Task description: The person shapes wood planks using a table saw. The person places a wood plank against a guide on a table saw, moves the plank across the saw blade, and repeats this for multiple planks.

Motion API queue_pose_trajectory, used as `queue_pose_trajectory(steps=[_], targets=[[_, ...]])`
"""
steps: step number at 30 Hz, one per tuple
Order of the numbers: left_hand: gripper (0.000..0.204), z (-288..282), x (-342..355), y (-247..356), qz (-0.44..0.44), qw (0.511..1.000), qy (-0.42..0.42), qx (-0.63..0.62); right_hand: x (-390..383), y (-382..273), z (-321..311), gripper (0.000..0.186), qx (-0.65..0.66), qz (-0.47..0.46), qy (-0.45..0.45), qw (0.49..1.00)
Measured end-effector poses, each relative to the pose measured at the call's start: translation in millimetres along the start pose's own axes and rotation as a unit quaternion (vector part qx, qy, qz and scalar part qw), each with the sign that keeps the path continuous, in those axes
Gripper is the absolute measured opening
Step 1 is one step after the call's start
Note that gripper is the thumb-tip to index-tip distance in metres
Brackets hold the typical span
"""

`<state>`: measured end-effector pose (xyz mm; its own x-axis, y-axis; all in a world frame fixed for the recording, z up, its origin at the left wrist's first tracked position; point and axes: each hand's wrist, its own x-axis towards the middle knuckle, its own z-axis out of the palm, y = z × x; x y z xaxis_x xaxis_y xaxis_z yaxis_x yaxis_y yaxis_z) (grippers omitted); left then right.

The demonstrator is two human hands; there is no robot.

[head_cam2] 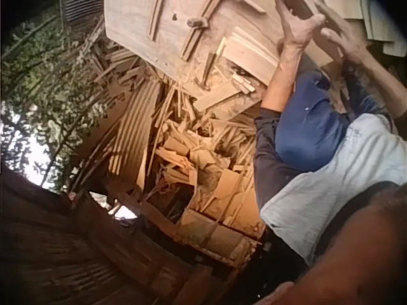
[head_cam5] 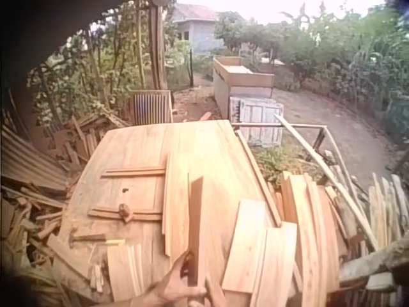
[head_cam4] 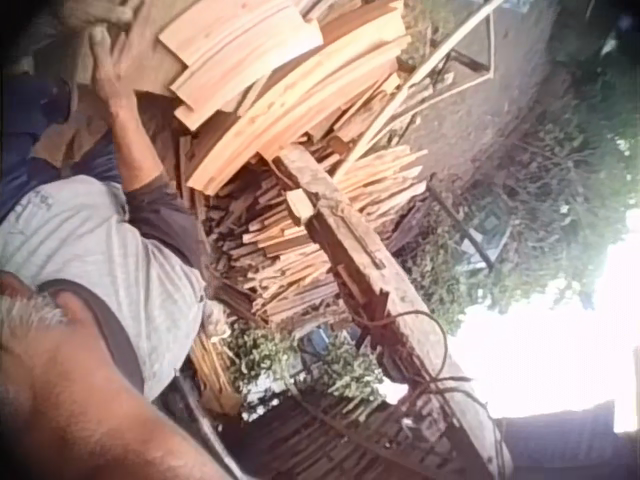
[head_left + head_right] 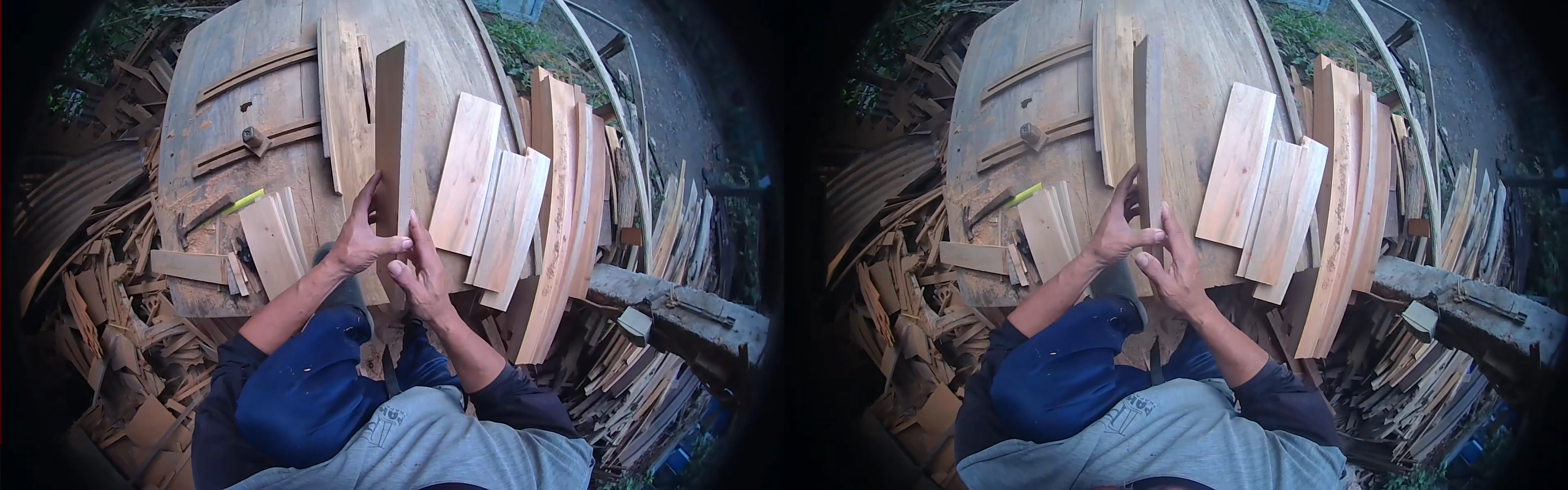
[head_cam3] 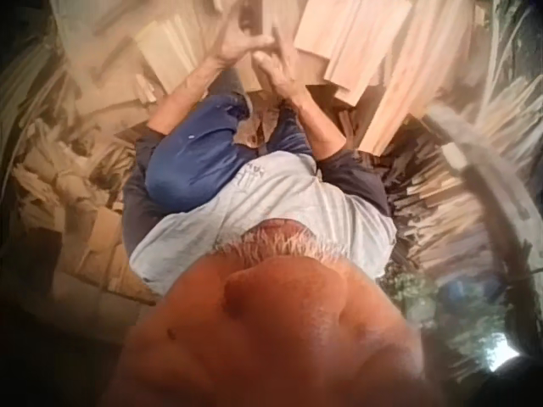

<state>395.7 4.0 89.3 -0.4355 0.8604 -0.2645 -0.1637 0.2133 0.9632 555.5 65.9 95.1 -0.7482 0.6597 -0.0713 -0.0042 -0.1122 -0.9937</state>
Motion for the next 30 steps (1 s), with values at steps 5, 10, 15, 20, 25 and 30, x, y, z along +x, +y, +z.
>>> queue_pose_trajectory(steps=[5,10,15,20,25,30], targets=[[0.134,55,-9,-46,-0.028,0.963,-0.026,0.267,-11,37,-53,0.046,0.057,0.169,0.129,0.975],[0.119,60,5,-71,-0.133,0.986,-0.076,0.072,-22,74,-106,0.018,0.265,0.249,0.194,0.911],[0.100,67,7,-91,-0.210,0.974,-0.085,0.017,-29,107,-156,0.022,0.176,0.281,0.135,0.934],[0.075,67,12,-86,-0.268,0.952,-0.147,0.026,-16,120,-155,0.037,0.091,0.187,0.187,0.960],[0.060,49,12,-88,-0.210,0.968,-0.132,0.032,-2,113,-142,0.040,-0.052,0.154,0.210,0.964],[0.053,6,22,-88,-0.173,0.984,-0.027,0.033,1,110,-112,0.047,-0.151,0.187,0.219,0.946]])
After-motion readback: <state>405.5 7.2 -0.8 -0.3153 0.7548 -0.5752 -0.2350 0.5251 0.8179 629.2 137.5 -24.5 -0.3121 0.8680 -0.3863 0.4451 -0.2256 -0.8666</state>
